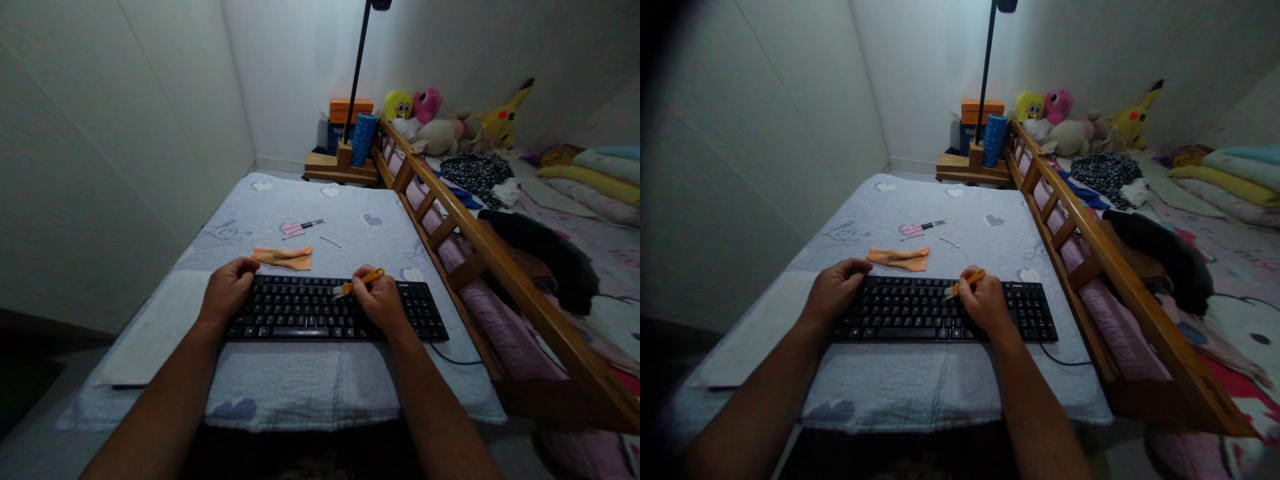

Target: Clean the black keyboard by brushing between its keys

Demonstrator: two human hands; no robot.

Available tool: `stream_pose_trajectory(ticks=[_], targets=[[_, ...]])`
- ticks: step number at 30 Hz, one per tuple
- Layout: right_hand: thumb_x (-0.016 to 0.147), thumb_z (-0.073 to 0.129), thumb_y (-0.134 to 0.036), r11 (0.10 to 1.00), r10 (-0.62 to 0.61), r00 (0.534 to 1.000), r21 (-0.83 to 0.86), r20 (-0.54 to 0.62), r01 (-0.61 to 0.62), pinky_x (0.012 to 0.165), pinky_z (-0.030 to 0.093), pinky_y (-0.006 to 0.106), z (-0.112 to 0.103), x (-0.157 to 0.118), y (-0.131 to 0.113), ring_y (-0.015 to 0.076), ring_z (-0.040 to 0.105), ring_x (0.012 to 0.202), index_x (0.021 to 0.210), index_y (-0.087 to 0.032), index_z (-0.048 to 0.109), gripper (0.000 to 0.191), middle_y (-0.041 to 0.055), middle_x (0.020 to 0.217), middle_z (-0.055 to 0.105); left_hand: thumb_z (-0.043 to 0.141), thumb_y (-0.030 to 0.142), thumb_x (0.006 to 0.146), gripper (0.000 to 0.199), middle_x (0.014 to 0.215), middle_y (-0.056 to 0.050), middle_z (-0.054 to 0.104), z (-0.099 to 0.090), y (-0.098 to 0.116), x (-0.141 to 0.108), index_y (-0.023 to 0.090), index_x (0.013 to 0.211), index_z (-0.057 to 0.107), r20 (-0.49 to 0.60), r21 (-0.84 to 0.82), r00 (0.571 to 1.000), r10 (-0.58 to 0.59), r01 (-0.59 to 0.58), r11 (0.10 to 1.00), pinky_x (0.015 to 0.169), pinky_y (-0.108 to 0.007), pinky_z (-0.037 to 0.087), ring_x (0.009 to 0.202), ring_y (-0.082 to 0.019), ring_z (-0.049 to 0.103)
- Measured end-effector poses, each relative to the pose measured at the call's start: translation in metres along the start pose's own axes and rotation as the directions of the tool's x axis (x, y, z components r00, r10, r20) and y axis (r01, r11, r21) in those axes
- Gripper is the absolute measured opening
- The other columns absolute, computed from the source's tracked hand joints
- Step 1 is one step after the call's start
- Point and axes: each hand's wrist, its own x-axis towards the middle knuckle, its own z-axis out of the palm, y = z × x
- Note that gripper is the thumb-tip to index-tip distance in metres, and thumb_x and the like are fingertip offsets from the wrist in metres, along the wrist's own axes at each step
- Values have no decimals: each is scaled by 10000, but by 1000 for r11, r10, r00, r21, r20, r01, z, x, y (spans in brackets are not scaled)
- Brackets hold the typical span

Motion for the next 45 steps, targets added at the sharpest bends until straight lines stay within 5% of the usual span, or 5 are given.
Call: stream_pose_trajectory(ticks=[14,18,23,32,45], targets=[[820,445,-300,942,14,976,-325,-218,-87,605,344,316,-40,1,22,193,536,544,656,-240,528,194,-2,540,517,514,333,732,334,963,-41,773,-1,4,-1,218,945,744,16,21,1000,0,-1,1000,925,-336,538,936,-245,711],[858,467,-298,986,13,965,-155,-263,-56,603,360,302,-38,-2,18,177,510,560,664,-243,508,206,-14,567,502,511,324,736,346,964,-40,775,-2,7,-3,213,963,747,-1,24,1000,3,-3,1000,927,-338,545,908,-240,711],[927,528,-371,976,104,988,204,-117,-79,599,422,279,-22,0,6,166,551,609,805,-224,608,207,-17,646,566,513,320,757,328,987,-41,782,-3,9,-5,221,964,747,-16,30,1000,23,-23,999,955,-345,542,928,-242,713],[925,562,-286,962,100,967,227,235,-155,652,473,277,-24,-9,-27,165,632,701,986,-200,687,163,15,793,695,504,318,777,334,1002,-48,785,-2,8,-5,212,972,755,-5,31,998,63,-63,998,975,-343,536,945,-234,721],[943,541,-265,980,-2,996,198,85,-15,797,545,323,28,-19,-23,211,711,824,976,-200,683,160,69,889,755,491,300,776,328,1023,-65,784,-1,10,-5,202,956,746,0,64,996,88,-87,994,974,-345,531,970,-242,717]])
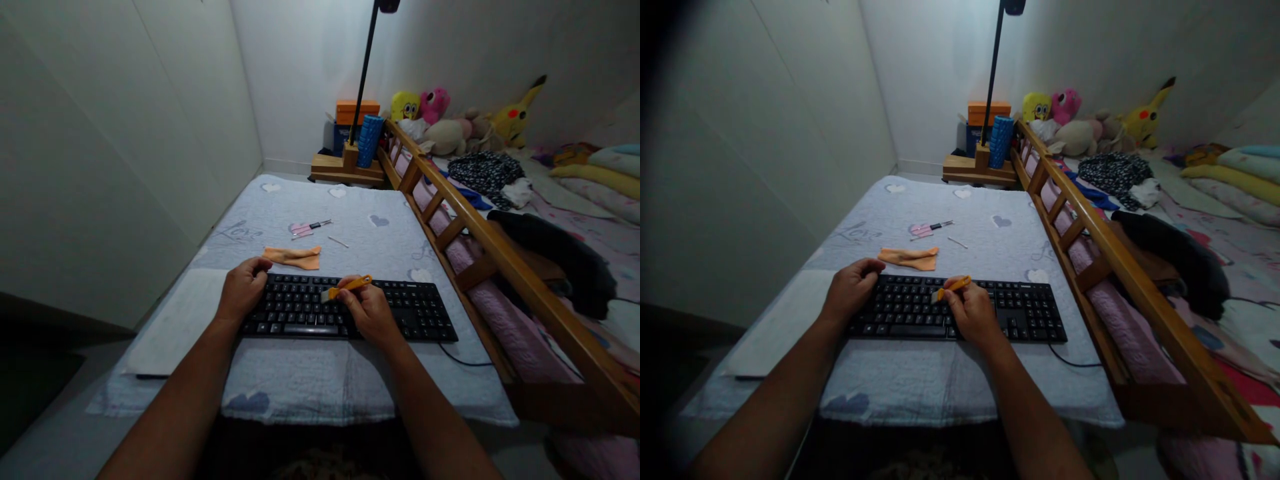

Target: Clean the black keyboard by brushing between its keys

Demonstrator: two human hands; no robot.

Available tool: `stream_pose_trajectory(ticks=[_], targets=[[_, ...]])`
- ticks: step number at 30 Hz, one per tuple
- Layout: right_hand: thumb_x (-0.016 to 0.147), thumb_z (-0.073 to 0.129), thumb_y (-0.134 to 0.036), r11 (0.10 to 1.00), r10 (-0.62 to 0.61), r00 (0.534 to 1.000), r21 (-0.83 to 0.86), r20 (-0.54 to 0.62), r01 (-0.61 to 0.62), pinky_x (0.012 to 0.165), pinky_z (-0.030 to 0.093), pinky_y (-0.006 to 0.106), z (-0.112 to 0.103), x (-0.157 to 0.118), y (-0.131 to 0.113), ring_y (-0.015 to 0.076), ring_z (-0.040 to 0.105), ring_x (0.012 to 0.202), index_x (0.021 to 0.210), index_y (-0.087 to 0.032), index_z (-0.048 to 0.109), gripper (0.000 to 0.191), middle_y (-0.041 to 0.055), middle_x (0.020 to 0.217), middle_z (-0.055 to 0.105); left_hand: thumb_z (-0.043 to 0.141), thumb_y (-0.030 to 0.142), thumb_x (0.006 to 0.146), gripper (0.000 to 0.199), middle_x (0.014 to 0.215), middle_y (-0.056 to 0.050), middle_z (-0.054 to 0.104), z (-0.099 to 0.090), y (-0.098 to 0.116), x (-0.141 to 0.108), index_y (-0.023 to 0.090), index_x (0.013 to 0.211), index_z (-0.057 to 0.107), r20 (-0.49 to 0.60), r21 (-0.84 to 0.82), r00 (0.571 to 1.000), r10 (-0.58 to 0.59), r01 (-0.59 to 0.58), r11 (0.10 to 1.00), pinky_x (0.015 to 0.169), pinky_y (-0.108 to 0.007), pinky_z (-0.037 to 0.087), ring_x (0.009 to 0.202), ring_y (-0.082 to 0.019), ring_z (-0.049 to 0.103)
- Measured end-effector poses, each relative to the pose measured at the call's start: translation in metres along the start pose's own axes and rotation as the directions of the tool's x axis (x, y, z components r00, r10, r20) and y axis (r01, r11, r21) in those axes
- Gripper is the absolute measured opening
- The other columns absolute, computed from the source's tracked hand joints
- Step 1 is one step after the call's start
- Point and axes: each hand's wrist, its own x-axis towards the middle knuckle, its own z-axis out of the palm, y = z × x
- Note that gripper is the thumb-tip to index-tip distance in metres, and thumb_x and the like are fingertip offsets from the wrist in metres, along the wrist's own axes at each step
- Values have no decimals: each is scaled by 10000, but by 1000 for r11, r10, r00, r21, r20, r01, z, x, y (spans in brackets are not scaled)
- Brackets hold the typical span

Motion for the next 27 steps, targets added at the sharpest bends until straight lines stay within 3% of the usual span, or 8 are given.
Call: stream_pose_trajectory(ticks=[6,10,14,19,27], targets=[[932,527,-276,991,-20,994,-133,-108,6,755,529,325,-10,-2,5,222,700,780,918,-207,668,158,71,837,737,489,300,781,319,1011,-53,788,0,1,1,212,951,744,10,7,1000,-19,19,1000,968,-332,532,964,-235,717],[949,512,-303,997,3,984,-78,-177,-17,700,514,304,-14,-3,5,195,670,699,883,-217,639,166,31,762,694,488,296,775,319,1002,-51,788,-1,2,1,211,944,745,15,7,1000,-27,26,1000,961,-328,533,957,-233,717],[951,538,-301,999,12,997,32,-82,-9,712,524,300,-7,-3,2,193,698,728,930,-221,647,137,28,788,714,492,301,775,317,1002,-55,787,-1,2,1,207,941,744,14,2,1000,-21,21,1000,954,-336,535,963,-239,716],[927,549,-269,1000,-12,1000,-3,-6,12,738,529,300,0,-3,2,201,712,770,931,-218,662,124,43,828,741,492,301,775,310,1000,-49,789,-1,2,1,213,933,743,9,1,1000,-25,25,1000,955,-331,535,975,-236,718],[880,515,-284,972,-15,971,-230,-240,-42,642,461,306,-19,-5,11,200,628,617,802,-224,626,148,19,652,650,497,303,761,325,999,-52,789,-1,0,1,211,943,750,5,3,1000,-30,30,1000,965,-338,537,950,-238,721]])
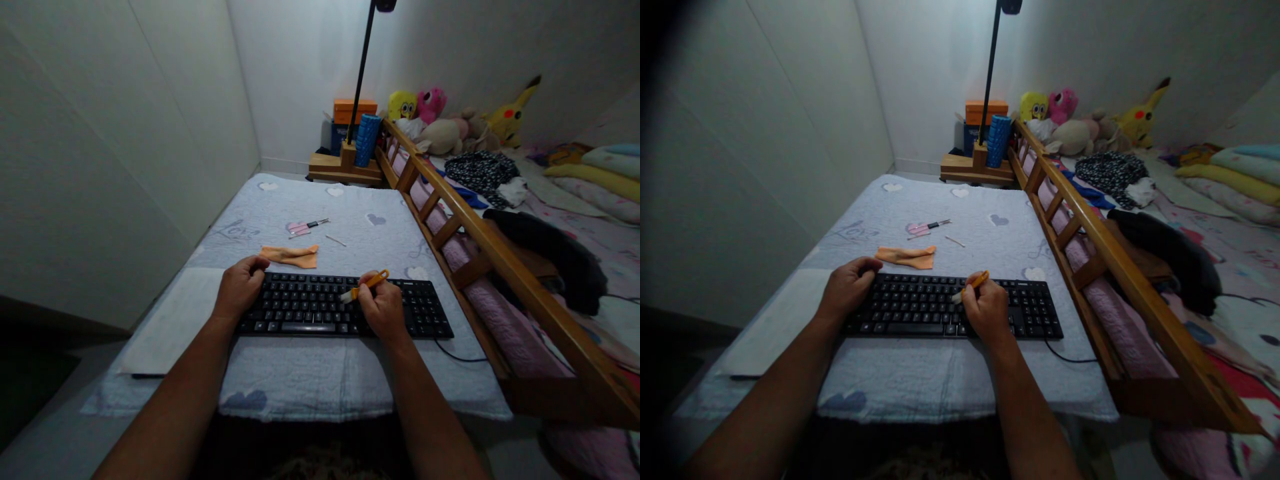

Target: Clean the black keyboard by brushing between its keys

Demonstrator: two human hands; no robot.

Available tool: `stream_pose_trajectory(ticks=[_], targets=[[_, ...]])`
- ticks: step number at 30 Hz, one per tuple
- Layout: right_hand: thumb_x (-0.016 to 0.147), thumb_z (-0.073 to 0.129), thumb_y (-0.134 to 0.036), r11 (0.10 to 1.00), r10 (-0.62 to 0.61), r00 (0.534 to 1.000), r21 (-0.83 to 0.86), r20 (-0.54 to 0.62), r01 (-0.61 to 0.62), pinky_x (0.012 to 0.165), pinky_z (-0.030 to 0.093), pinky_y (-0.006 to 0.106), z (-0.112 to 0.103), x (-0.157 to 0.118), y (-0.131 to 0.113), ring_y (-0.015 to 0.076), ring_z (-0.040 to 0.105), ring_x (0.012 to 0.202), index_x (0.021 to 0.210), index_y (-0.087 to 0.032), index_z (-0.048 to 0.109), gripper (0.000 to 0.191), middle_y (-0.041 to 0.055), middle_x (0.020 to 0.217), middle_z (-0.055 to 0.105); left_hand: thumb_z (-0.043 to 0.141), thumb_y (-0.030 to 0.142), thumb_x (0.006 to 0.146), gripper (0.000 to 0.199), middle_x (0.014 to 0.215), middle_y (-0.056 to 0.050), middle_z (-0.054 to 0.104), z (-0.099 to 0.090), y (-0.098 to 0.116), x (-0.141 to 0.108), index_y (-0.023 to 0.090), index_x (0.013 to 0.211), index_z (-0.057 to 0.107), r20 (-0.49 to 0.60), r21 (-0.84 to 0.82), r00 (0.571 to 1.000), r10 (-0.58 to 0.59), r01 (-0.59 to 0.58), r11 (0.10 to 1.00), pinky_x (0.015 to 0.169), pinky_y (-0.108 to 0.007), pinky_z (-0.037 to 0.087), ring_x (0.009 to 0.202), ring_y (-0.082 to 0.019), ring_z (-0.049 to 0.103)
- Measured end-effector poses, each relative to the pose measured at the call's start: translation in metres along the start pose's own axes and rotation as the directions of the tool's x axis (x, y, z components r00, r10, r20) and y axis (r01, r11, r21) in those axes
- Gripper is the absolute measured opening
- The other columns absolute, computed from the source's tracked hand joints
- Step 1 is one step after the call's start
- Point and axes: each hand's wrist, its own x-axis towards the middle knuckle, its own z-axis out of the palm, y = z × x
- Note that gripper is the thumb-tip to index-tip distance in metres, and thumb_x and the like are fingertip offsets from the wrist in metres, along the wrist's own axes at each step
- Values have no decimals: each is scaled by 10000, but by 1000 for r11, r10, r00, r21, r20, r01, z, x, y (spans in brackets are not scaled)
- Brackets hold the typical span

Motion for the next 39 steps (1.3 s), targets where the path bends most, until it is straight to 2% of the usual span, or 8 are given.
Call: stream_pose_trajectory(ticks=[4,10,13,22,26,32,35,39], targets=[[898,515,-292,999,14,998,51,-58,-11,626,464,303,-3,-1,0,188,615,594,812,-224,619,151,6,651,634,494,312,774,328,1007,-54,788,0,0,0,207,950,749,1,-2,1000,4,-4,1000,967,-336,532,956,-236,719],[930,556,-291,967,-2,984,251,181,-44,703,536,303,10,-3,-6,208,722,741,915,-218,655,124,37,789,731,493,322,780,329,1004,-52,788,0,-1,0,205,950,749,-2,-6,1000,9,-9,1000,964,-329,531,945,-232,719],[925,555,-277,970,-27,980,244,198,-23,709,536,301,12,-3,-8,210,728,750,922,-210,659,124,50,806,742,491,319,774,333,999,-54,787,0,-1,0,198,946,749,0,-4,1000,9,-9,1000,962,-331,531,943,-235,718],[864,495,-291,996,6,997,-84,-73,-12,622,459,292,-5,0,7,185,620,573,783,-213,631,176,8,626,640,488,307,771,326,1002,-49,788,0,-1,0,206,939,748,2,20,1000,7,-7,1000,961,-321,530,972,-234,716],[860,515,-297,998,29,986,-42,-167,-37,648,480,303,-8,-1,10,190,629,617,787,-220,621,151,15,668,652,487,305,769,335,982,-44,788,0,-1,0,206,946,754,-1,12,1000,5,-5,1000,943,-313,537,947,-228,719],[927,565,-316,927,66,986,355,152,-117,696,551,294,6,-5,-8,197,728,713,936,-215,656,136,19,747,739,489,299,766,340,977,-45,789,1,-2,1,204,947,761,-11,11,1000,8,-8,1000,942,-321,543,940,-231,722],[919,581,-291,938,19,967,331,254,-105,723,551,298,14,-6,-13,208,748,781,958,-207,673,130,44,826,768,494,300,765,335,981,-44,790,1,-2,1,206,945,760,-13,10,1000,11,-11,1000,950,-325,543,942,-232,723],[915,553,-279,979,-12,972,201,233,-36,724,526,297,16,-6,-10,205,726,773,930,-200,680,150,50,833,754,493,299,767,329,989,-46,791,1,-2,0,205,940,757,-11,7,1000,21,-21,1000,961,-327,540,950,-231,724]])
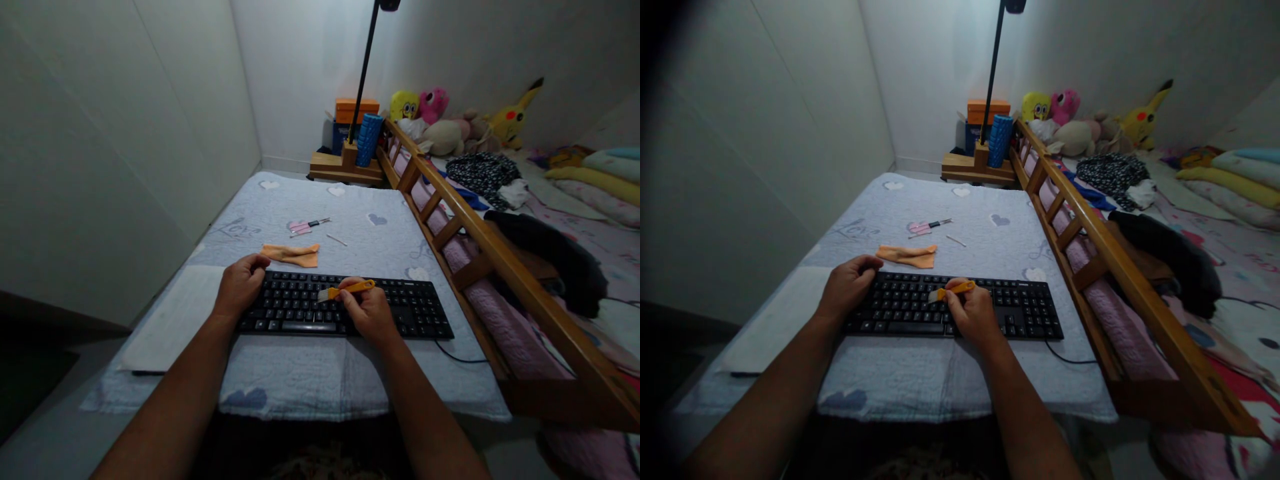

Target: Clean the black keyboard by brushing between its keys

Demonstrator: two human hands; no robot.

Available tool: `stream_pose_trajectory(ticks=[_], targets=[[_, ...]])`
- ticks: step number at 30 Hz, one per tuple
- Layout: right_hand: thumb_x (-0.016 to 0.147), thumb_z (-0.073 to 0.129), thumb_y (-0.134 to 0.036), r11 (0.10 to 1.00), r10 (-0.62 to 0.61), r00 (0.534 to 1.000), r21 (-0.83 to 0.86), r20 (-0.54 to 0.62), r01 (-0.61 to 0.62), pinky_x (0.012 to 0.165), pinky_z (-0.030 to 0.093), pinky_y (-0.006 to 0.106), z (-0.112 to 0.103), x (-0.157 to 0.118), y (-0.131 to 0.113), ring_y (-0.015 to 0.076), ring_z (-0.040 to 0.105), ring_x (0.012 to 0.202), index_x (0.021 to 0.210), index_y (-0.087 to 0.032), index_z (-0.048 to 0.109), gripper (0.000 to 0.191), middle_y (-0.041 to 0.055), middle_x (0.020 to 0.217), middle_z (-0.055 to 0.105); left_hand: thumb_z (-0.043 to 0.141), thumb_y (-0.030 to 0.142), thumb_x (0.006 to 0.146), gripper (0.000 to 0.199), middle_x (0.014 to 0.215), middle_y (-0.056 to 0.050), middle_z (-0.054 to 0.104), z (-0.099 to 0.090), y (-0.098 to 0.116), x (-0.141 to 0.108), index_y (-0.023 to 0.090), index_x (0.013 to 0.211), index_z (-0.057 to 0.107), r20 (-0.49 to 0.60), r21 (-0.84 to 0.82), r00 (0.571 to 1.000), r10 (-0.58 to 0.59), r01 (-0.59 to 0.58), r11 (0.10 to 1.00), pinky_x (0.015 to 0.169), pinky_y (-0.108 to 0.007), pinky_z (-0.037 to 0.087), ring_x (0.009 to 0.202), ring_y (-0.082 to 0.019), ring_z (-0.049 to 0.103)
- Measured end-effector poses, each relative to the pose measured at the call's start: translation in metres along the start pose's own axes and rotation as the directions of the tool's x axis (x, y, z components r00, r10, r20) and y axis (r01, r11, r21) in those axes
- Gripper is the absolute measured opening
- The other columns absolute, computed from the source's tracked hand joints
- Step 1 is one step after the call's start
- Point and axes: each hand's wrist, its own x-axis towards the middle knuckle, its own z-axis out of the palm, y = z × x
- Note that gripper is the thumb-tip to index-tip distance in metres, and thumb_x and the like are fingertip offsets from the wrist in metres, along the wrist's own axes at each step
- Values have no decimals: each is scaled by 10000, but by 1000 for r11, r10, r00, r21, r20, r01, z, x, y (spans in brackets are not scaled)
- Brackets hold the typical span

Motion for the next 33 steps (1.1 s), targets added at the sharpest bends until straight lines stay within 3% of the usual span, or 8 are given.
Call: stream_pose_trajectory(ticks=[6,21,25,30,33], targets=[[904,487,-271,981,-55,987,-195,-150,26,663,465,287,-14,0,3,186,656,658,822,-204,641,186,20,701,677,494,307,772,332,992,-48,791,0,-1,0,204,946,757,-2,1,1000,-4,4,1000,965,-336,536,945,-234,724],[834,455,-287,868,-91,920,-483,-381,-113,644,417,316,-58,-7,17,203,607,583,734,-215,615,203,19,606,627,491,312,766,336,986,-46,788,0,-3,1,212,953,753,14,13,1000,-13,13,1000,939,-320,539,953,-235,722],[843,476,-282,900,-72,903,-419,-423,-124,665,441,317,-62,-10,11,202,617,614,740,-221,605,176,19,648,643,487,315,770,333,989,-48,786,1,-3,1,214,951,747,13,11,1000,-14,14,1000,933,-320,539,958,-237,719],[892,497,-303,973,24,941,-208,-337,-100,620,470,285,-52,-13,-1,182,628,598,808,-224,625,172,-5,649,641,493,314,776,319,998,-44,789,0,-1,0,222,952,743,17,12,1000,-19,19,1000,955,-331,536,960,-239,719],[881,499,-296,961,17,952,-256,-307,-100,637,476,293,-49,-13,1,193,647,623,798,-224,626,167,6,663,663,501,318,778,313,995,-39,791,0,0,0,226,954,743,16,8,1000,-25,25,1000,951,-324,538,947,-235,719]])
